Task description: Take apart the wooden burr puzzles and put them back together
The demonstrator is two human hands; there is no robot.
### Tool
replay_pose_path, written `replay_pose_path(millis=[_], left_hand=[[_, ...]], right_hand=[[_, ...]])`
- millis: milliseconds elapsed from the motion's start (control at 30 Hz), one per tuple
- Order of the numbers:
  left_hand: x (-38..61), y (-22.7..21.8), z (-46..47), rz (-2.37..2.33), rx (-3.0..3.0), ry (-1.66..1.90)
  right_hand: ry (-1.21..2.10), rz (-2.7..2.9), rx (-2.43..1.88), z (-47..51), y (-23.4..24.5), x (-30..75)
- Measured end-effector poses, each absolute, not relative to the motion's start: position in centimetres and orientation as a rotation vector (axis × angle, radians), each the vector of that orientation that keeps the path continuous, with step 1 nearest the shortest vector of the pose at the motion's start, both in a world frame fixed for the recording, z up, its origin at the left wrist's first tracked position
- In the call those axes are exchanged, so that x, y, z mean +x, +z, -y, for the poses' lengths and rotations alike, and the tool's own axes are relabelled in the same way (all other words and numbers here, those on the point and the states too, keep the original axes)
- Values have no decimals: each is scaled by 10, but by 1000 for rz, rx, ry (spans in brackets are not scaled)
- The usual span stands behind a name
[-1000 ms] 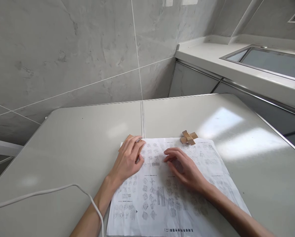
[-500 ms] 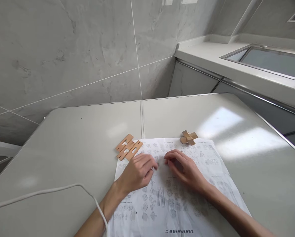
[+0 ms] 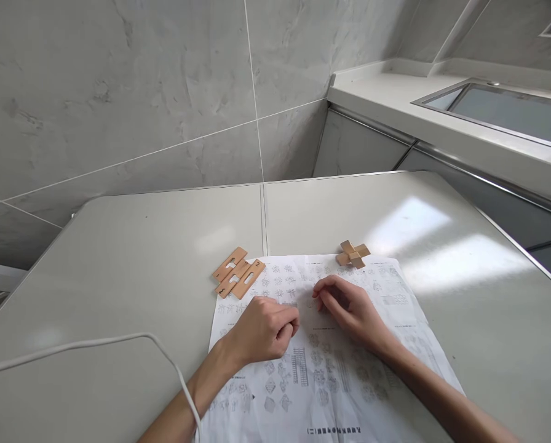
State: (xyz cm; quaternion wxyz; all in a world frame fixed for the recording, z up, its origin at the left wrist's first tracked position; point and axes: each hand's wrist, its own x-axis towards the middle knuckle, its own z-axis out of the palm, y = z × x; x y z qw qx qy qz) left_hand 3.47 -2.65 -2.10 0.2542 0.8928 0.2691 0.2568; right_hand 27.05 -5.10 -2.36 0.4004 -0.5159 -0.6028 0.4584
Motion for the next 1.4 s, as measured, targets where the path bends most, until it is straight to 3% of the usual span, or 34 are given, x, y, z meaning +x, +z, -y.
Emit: replay_pose_path(millis=[500, 867, 1400], left_hand=[[36, -19, 26, -746, 2428, 713], [36, -21, 26, -755, 2453, 705], [36, -20, 26, -764, 2471, 682]], right_hand=[[1257, 1359, -1280, 50, -25, 272], [1034, 1229, -1308, 51, -30, 269], [1110, 992, -1351, 45, -20, 274]])
